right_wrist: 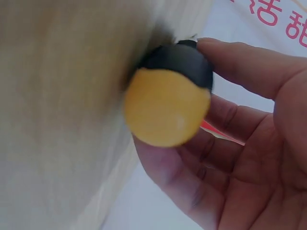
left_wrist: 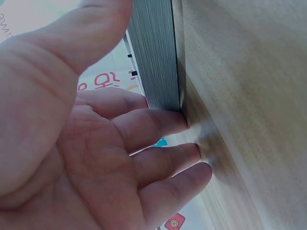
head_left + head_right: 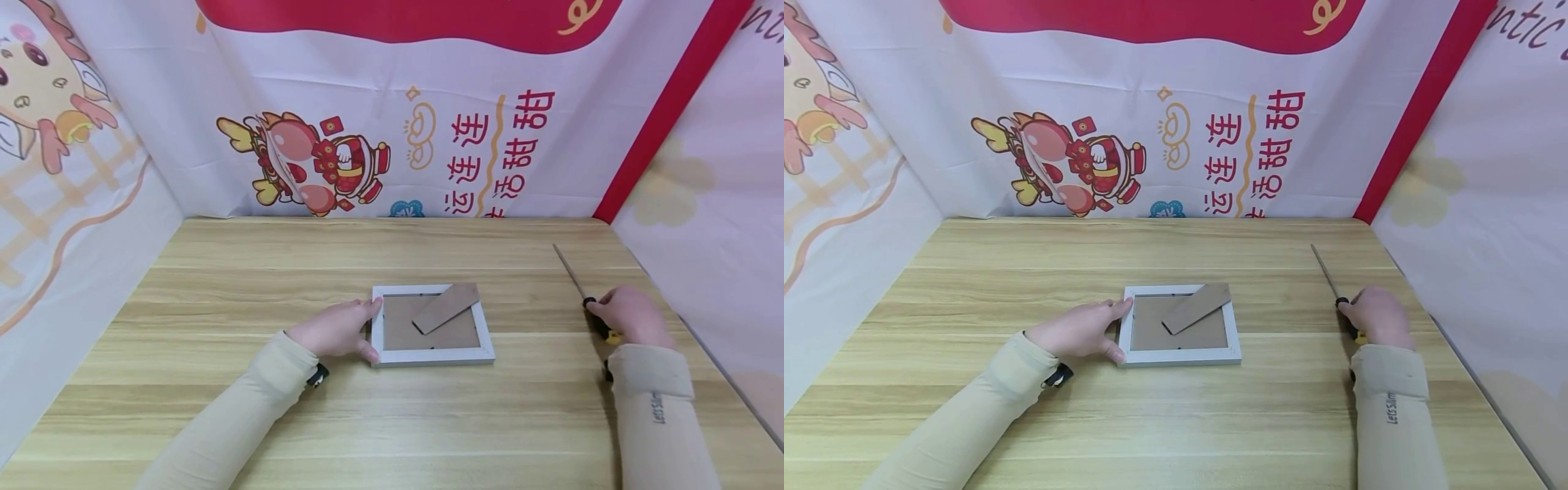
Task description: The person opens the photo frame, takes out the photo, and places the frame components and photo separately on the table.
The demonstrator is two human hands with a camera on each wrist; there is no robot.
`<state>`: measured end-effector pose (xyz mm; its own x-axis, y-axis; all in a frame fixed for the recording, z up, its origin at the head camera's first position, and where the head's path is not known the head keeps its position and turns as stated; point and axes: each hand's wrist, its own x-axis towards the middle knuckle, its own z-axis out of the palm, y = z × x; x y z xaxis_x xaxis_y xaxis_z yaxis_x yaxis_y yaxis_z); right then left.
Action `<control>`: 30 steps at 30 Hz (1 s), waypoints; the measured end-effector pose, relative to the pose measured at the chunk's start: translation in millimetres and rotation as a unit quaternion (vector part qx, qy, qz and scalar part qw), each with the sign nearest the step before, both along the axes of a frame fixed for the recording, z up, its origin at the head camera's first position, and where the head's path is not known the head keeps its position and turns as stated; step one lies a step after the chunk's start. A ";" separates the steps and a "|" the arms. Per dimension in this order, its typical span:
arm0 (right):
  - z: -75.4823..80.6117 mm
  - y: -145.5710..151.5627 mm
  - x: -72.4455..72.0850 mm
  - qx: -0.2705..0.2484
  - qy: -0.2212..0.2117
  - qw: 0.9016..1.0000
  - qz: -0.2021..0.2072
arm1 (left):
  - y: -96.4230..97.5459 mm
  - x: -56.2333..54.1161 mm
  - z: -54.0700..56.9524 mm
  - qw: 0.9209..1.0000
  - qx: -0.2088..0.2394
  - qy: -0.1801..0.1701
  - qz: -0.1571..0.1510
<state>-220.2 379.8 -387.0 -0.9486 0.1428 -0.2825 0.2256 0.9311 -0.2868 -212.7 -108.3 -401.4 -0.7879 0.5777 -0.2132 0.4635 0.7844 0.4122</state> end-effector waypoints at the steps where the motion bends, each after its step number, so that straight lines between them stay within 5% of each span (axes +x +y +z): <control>1: 0.9 -0.2 0.3 0.002 0.006 1.000 0.003 | 0.0 0.2 0.3 1.000 0.000 -0.001 0.000; 13: 24.7 -40.1 1.8 -0.014 0.106 0.993 0.044 | -1.6 -1.2 1.7 1.000 -0.001 -0.001 -0.010; 20: 26.1 -97.6 -0.5 -0.106 0.046 0.991 0.072 | -5.3 -3.9 2.0 1.000 0.017 -0.012 0.006; 26: 6.5 -137.4 -2.4 -0.101 0.013 0.987 0.121 | -4.1 -4.5 -1.7 0.996 0.041 -0.006 0.077; 30: -3.7 -155.4 0.3 -0.097 0.013 0.985 0.144 | 0.5 -4.7 -5.9 0.997 0.021 0.012 0.078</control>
